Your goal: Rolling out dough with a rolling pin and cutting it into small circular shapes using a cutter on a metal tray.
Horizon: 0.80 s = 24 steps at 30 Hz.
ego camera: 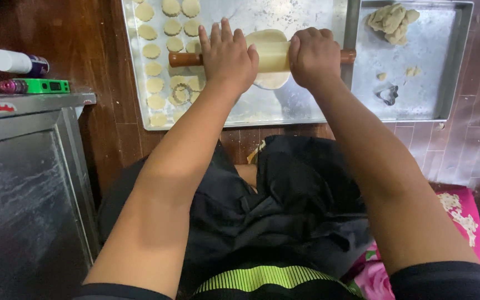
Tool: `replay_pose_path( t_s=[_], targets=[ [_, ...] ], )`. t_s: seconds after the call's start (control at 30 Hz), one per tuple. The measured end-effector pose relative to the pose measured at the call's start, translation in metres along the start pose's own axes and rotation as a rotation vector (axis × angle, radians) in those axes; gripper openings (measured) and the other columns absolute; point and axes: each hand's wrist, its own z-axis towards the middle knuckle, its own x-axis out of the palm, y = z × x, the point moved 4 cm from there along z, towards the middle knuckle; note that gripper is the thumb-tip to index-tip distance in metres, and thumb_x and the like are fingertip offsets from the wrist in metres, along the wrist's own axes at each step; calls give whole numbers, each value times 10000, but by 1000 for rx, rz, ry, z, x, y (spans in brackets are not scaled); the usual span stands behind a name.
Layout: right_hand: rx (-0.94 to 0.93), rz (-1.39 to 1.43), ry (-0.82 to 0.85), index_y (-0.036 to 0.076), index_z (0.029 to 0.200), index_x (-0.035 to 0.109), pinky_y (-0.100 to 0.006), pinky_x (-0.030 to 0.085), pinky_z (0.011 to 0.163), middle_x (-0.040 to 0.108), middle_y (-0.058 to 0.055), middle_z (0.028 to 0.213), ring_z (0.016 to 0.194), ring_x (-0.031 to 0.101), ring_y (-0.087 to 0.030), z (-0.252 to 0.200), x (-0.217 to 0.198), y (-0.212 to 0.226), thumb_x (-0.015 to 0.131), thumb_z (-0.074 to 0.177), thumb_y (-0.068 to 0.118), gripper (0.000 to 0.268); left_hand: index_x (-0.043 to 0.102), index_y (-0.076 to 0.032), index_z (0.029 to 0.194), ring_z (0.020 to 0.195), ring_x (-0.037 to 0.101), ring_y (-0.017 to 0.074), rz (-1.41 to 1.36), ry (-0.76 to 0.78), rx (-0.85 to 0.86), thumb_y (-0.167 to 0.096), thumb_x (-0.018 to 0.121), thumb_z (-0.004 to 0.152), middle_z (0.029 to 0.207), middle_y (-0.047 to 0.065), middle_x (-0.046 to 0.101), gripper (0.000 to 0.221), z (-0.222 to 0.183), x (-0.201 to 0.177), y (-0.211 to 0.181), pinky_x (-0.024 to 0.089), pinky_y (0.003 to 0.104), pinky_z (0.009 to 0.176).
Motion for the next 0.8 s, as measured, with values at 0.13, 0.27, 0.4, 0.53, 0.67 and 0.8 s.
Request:
replay_pose_path(
  t_s=[0.13, 0.27, 0.4, 0.53, 0.67, 0.8],
  targets=[
    [48, 52, 55, 70, 1072, 716, -501, 491, 774, 704, -128, 1112, 990, 591, -369, -14, -10, 10, 452, 1052, 214, 302, 637, 20, 1241, 1364, 435, 445, -39, -20, 33, -372, 454, 1011, 1441, 290, 534, 490, -19, -7, -2, 43, 636, 1186],
    [117, 137, 101, 20, 1272, 679, -553, 386, 1003, 623, -195, 1356, 1259, 478, -439, -35, -7, 13, 433, 1075, 251, 390, 561, 19, 1255, 1248, 449, 419, -97, 14, 36, -352, 475, 998, 1224, 222, 606, 459, -38, -9, -4, 75, 644, 1179],
    [209, 137, 320, -13, 1444, 540, -591, 250, 1137, 487, -235, 1516, 1413, 310, -472, -47, -14, 20, 331, 1106, 321, 519, 330, 74, 1454, 1432, 219, 469, -84, 182, 63, -381, 380, 1022, 1480, 303, 396, 630, -55, -9, -5, -16, 664, 1166],
    [168, 123, 279, -19, 1486, 477, -604, 250, 1141, 451, -253, 1530, 1425, 284, -491, -65, -19, 29, 363, 1103, 322, 525, 188, 51, 1575, 1534, 5, 447, -70, 309, 26, -432, 340, 1010, 1654, 294, 185, 759, -73, 2, -4, -107, 640, 1177],
    [177, 100, 287, -4, 1532, 419, -580, 213, 1166, 393, -229, 1574, 1454, 236, -483, -78, -19, 34, 444, 1074, 332, 568, 98, 52, 1600, 1530, -97, 435, -55, 322, 40, -440, 423, 989, 1684, 282, 64, 850, -89, 5, -4, -142, 628, 1169],
    [208, 83, 410, 23, 1614, 277, -575, 148, 1209, 257, -221, 1659, 1515, 125, -462, -88, -13, 32, 436, 1051, 379, 684, 70, 45, 1607, 1542, -80, 411, -65, 362, 45, -435, 440, 985, 1692, 263, 38, 869, -102, -12, -6, -90, 605, 1196]
  ],
)
